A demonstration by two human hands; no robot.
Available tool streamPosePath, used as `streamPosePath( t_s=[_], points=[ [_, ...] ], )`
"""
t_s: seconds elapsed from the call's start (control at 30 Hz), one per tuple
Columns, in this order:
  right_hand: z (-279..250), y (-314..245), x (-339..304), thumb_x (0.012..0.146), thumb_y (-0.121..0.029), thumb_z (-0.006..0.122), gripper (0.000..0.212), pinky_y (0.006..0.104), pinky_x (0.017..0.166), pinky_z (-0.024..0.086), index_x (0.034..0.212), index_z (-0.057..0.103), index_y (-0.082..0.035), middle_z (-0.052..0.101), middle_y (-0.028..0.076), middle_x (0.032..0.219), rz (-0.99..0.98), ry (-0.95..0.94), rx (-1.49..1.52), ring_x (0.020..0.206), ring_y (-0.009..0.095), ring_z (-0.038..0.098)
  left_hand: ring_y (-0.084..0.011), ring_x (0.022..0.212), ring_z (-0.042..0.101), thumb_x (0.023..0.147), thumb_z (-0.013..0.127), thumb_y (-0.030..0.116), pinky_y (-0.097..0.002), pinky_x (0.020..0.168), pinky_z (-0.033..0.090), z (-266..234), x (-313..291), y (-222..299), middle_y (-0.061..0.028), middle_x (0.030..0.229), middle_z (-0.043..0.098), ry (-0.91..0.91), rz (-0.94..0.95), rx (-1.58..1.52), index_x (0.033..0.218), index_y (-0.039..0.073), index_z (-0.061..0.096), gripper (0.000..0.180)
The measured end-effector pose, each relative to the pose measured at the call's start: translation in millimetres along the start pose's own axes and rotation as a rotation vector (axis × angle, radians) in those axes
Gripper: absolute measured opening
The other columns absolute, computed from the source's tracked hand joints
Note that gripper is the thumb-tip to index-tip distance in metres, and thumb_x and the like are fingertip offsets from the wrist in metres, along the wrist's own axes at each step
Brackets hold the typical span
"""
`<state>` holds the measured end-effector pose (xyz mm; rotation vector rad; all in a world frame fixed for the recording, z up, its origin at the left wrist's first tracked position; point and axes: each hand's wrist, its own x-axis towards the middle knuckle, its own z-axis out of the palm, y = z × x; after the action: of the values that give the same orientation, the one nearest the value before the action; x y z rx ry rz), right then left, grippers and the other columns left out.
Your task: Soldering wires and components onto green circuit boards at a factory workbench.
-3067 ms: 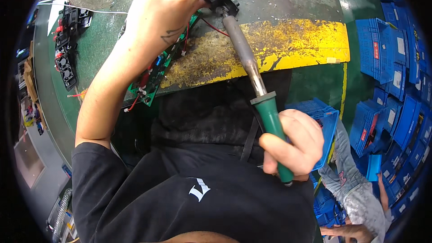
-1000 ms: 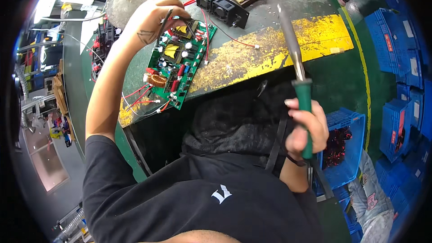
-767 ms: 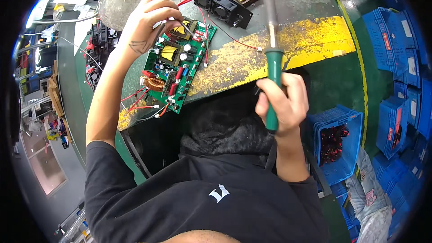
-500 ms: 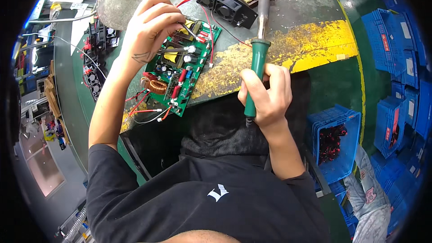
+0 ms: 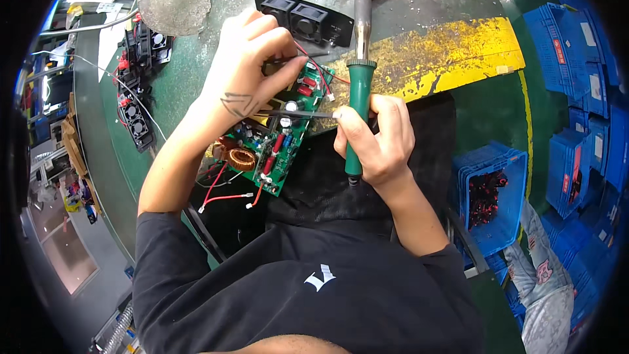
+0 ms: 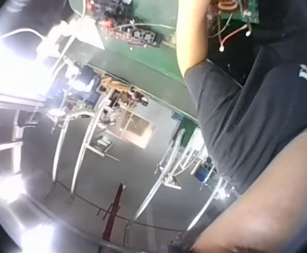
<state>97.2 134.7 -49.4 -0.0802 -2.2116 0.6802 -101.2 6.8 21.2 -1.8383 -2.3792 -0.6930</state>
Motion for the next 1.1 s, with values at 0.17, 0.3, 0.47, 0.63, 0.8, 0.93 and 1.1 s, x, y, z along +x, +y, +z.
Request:
streamPosePath(
  t_s=[0.17, 0.3, 0.47, 0.63, 0.8, 0.93, 1.1],
  points=[
    [-2.3, 0.7, -2.0, 0.072, -0.002, 0.073, 0.026, 0.0375, 0.065, 0.050, 0.098, 0.070, -0.005, 0.060, 0.016, 0.090, 0.016, -0.015, 0.008, 0.076, 0.032, 0.061, -0.0271, 0.088, 0.053, 0.073, 0.080, 0.014, -0.0404, 0.083, 0.043, 9.0, 0.3, 4.1, -0.0045, 0.082, 0.054, 0.106, -0.086, -0.016, 0.077, 0.008, 0.067, 0.015],
    [-1.1, 2.2, -0.6, 0.071, -0.002, 0.073, 0.027, 0.0371, 0.064, 0.050, 0.098, 0.071, -0.004, 0.060, 0.015, 0.090, 0.004, -0.005, 0.045, 0.076, 0.031, 0.061, -0.0320, 0.112, 0.051, 0.068, 0.081, 0.013, -0.0443, 0.097, 0.042, 11.9, 3.0, 8.7, -0.0057, 0.102, 0.060, 0.155, -0.033, 0.030, 0.074, 0.009, 0.066, 0.017],
    [-3.3, 3.7, -0.7, 0.072, -0.001, 0.073, 0.026, 0.0364, 0.063, 0.049, 0.098, 0.070, -0.004, 0.061, 0.015, 0.089, 0.020, -0.017, 0.096, 0.075, 0.031, 0.060, -0.0383, 0.139, 0.041, 0.067, 0.080, 0.009, -0.0493, 0.114, 0.031, 14.1, 5.8, 9.3, -0.0065, 0.139, 0.061, 0.156, -0.014, -0.033, 0.074, 0.008, 0.060, 0.021],
    [-9.2, 10.4, -2.3, 0.077, -0.003, 0.072, 0.021, 0.0358, 0.062, 0.049, 0.098, 0.070, -0.004, 0.061, 0.015, 0.089, 0.029, -0.024, 0.114, 0.075, 0.030, 0.061, -0.0320, 0.142, 0.045, 0.075, 0.071, 0.008, -0.0533, 0.117, 0.027, 17.3, 11.3, 14.3, -0.0079, 0.143, 0.059, 0.023, -0.061, -0.006, 0.075, 0.006, 0.052, 0.019],
    [-30.3, 20.2, -9.5, 0.091, -0.017, 0.070, 0.016, 0.0377, 0.065, 0.051, 0.098, 0.068, -0.003, 0.063, 0.017, 0.089, 0.010, -0.047, 0.108, 0.078, 0.031, 0.062, -0.0339, 0.141, 0.045, 0.076, 0.070, 0.008, -0.0547, 0.118, 0.026, 22.9, 14.8, 24.7, -0.0083, 0.143, 0.056, 0.017, -0.152, 0.019, 0.077, 0.006, 0.055, 0.016],
    [-60.0, 17.8, -7.4, 0.102, -0.042, 0.060, 0.041, 0.0386, 0.063, 0.051, 0.093, 0.064, -0.002, 0.065, 0.021, 0.088, 0.124, -0.040, 0.156, 0.075, 0.031, 0.062, -0.0354, 0.140, 0.044, 0.076, 0.070, 0.008, -0.0565, 0.117, 0.025, 24.3, 14.1, 25.1, -0.0088, 0.143, 0.055, 0.020, -0.166, 0.043, 0.079, 0.007, 0.058, 0.013],
    [-98.5, 38.4, -36.4, 0.103, -0.050, 0.043, 0.045, 0.0323, 0.052, 0.042, 0.093, 0.054, -0.008, 0.062, 0.020, 0.075, 0.243, 0.147, 0.497, 0.060, 0.023, 0.053, -0.0308, 0.136, 0.048, 0.073, 0.070, 0.009, -0.0542, 0.118, 0.026, 26.2, 14.0, 26.4, -0.0072, 0.134, 0.059, 0.059, -0.171, 0.048, 0.084, 0.007, 0.068, 0.012]
  ],
)
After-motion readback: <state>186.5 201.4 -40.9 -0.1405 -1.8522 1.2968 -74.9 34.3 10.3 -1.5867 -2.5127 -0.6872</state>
